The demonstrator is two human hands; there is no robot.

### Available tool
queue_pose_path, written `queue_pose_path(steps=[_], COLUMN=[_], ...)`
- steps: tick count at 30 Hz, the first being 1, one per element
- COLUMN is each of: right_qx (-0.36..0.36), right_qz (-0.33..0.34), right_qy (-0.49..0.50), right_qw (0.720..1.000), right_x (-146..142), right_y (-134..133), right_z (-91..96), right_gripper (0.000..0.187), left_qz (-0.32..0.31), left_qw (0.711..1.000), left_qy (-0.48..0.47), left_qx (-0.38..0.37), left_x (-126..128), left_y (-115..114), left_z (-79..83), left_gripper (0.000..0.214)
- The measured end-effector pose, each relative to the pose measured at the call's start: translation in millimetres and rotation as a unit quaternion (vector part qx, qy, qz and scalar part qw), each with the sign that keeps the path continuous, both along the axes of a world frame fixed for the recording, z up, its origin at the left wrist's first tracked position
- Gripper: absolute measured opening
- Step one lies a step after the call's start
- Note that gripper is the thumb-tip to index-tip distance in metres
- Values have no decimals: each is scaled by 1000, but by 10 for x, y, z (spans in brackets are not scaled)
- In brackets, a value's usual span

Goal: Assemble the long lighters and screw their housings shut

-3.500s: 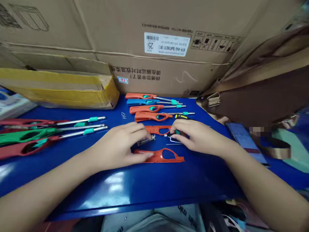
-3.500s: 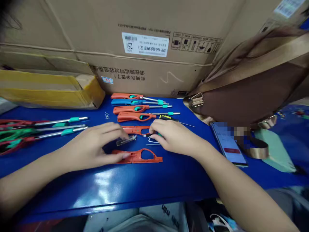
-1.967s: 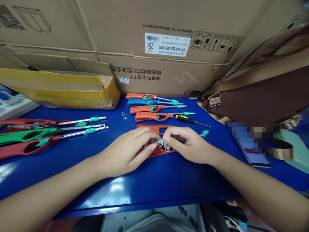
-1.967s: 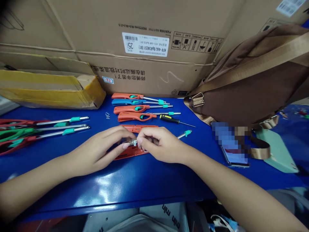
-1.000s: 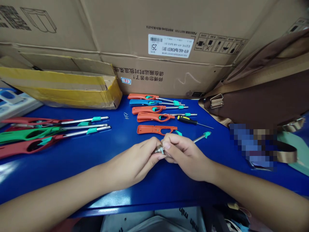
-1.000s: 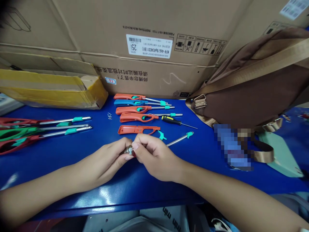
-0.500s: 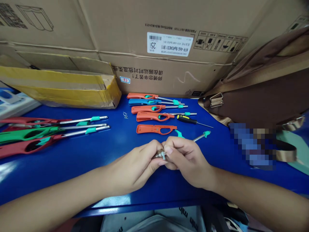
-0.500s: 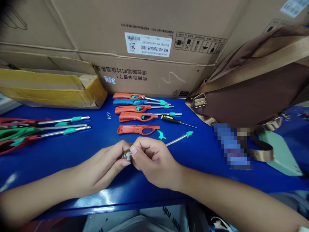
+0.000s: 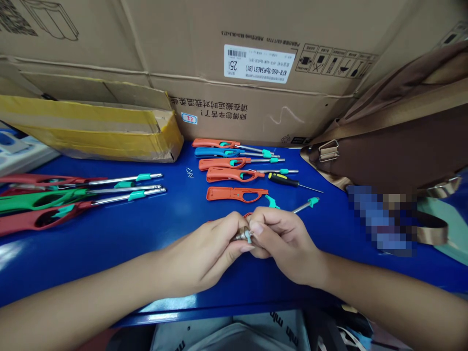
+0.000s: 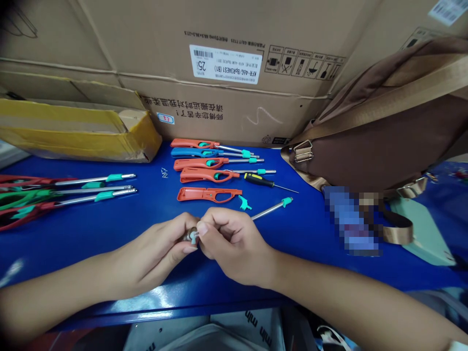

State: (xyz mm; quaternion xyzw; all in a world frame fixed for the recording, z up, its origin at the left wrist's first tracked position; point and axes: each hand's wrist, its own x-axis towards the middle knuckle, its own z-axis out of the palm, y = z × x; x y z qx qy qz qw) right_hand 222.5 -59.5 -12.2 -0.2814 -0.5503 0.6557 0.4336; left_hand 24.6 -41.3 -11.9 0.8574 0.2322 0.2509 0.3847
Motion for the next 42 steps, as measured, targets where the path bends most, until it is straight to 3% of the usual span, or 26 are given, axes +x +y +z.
queue_pose_path(steps=[11, 17, 23, 36, 42], right_qx=[11, 14, 33, 40, 93], right_qz=[-2, 25, 32, 32, -20], right_qy=[21, 28, -56, -159, -286], right_qw=[1000, 999, 997, 986, 954], right_x=[9, 20, 71, 149, 212], right_y=[-27, 97, 225, 278, 297], right_z=[-13, -26, -35, 23, 18], right_gripper=[37, 35, 40, 38, 36], left_qz=[-11, 7, 34, 22, 52], left_qw=[999, 1000, 996, 995, 983], left_qy=[-36, -7, 77, 93, 151], left_qx=[17, 8, 10, 31, 94], left_x=[23, 3, -45, -69, -133], left_y=[-29, 58, 148, 192, 279], left_z=[-4, 38, 95, 51, -20], left_gripper=[13, 15, 22, 18, 23])
